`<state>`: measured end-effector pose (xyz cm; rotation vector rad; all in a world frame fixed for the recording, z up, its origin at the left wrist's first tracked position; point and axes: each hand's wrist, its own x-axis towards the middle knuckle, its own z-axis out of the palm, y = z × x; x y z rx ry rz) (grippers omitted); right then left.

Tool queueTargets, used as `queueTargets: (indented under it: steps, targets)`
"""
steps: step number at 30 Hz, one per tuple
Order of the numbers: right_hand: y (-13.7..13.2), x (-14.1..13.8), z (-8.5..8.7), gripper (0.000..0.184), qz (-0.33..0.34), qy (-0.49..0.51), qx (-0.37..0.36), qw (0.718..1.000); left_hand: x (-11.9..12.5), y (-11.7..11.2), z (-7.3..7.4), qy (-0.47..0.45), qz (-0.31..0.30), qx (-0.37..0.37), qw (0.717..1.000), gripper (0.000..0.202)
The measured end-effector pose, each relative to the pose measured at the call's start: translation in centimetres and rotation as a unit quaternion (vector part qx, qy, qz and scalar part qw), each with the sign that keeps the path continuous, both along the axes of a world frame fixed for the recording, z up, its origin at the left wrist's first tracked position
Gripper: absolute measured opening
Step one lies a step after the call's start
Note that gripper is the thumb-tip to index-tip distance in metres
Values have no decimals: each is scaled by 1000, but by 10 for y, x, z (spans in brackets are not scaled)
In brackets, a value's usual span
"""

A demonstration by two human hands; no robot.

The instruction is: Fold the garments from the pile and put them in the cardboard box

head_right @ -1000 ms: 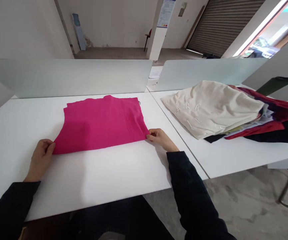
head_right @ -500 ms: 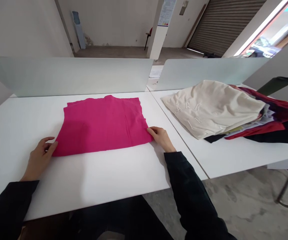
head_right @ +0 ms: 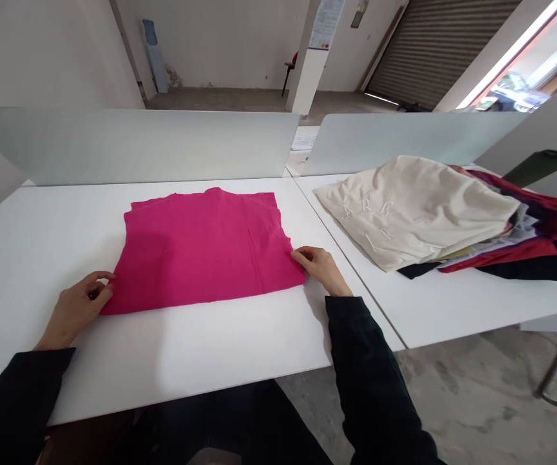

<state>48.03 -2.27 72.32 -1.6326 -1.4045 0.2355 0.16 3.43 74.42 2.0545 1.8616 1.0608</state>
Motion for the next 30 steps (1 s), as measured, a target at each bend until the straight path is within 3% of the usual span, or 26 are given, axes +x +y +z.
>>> queueTargets:
  steps: [5, 9, 13, 18, 26, 30]
  targets:
    - [22, -10, -2, 51, -71, -50, 35, 996, 2, 5, -3, -7, 17, 15, 1000, 37]
    - [33, -10, -7, 42, -105, -84, 31, 990, 3, 5, -3, -3, 5, 11, 1000, 40]
    - [37, -11, -12, 27, -119, -136, 10, 983, 3, 5, -4, 15, 14, 16, 1000, 40]
    - [34, -16, -15, 31, -137, -166, 28, 976, 1, 8, -7, 2, 16, 40, 999, 41]
    - [27, -27, -15, 28, -120, -149, 61, 980, 8, 2, -4, 36, 27, 33, 998, 45]
    - [26, -29, -14, 30, -68, -77, 70, 992, 9, 1, -4, 36, 16, 20, 999, 50]
